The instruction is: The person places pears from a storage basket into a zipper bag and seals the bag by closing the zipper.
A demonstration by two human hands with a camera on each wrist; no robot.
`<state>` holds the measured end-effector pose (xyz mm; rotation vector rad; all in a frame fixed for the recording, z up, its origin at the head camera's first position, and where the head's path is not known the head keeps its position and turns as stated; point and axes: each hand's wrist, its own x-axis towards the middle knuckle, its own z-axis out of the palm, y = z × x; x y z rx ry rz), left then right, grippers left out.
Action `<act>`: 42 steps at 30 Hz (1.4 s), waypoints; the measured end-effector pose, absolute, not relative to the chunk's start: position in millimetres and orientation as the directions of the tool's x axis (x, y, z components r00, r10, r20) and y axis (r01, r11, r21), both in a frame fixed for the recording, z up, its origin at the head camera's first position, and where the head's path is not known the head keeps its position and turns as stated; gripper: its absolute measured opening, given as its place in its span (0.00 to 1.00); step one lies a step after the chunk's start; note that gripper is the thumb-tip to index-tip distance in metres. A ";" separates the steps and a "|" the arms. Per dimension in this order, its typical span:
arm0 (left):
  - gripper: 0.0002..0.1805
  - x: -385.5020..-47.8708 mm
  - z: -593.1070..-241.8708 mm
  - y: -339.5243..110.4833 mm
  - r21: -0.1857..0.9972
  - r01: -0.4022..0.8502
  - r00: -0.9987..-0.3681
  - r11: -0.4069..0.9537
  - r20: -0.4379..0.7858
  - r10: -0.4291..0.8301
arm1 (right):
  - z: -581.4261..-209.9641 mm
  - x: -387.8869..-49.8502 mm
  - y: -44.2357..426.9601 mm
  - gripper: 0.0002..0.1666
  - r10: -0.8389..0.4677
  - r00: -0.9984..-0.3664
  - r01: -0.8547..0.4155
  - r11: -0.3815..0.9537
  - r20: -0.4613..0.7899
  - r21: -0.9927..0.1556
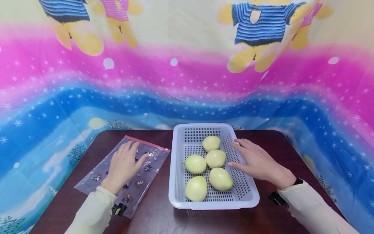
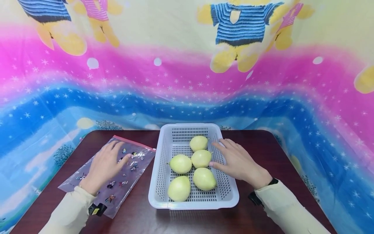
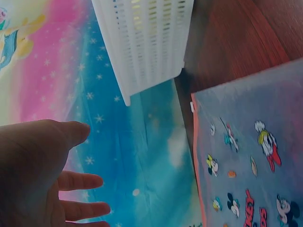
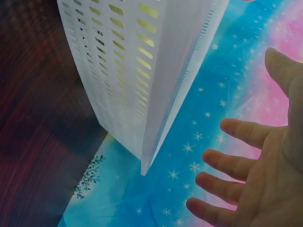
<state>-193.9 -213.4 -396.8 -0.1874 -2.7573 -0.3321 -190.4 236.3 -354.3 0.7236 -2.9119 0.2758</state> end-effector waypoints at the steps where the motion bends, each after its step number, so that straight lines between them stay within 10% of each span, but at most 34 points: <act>1: 0.34 -194.7 -396.6 -214.8 0.201 0.166 -0.930 0.965 0.358 0.085 | -354.7 -190.7 235.8 0.46 -0.455 -0.874 -0.479 0.866 0.168 -0.142; 42: 0.35 -240.7 -423.7 -314.0 0.187 -0.003 -0.996 0.982 0.092 -0.021 | -337.9 -202.3 200.9 0.42 -0.565 -0.822 -0.569 0.817 0.070 -0.095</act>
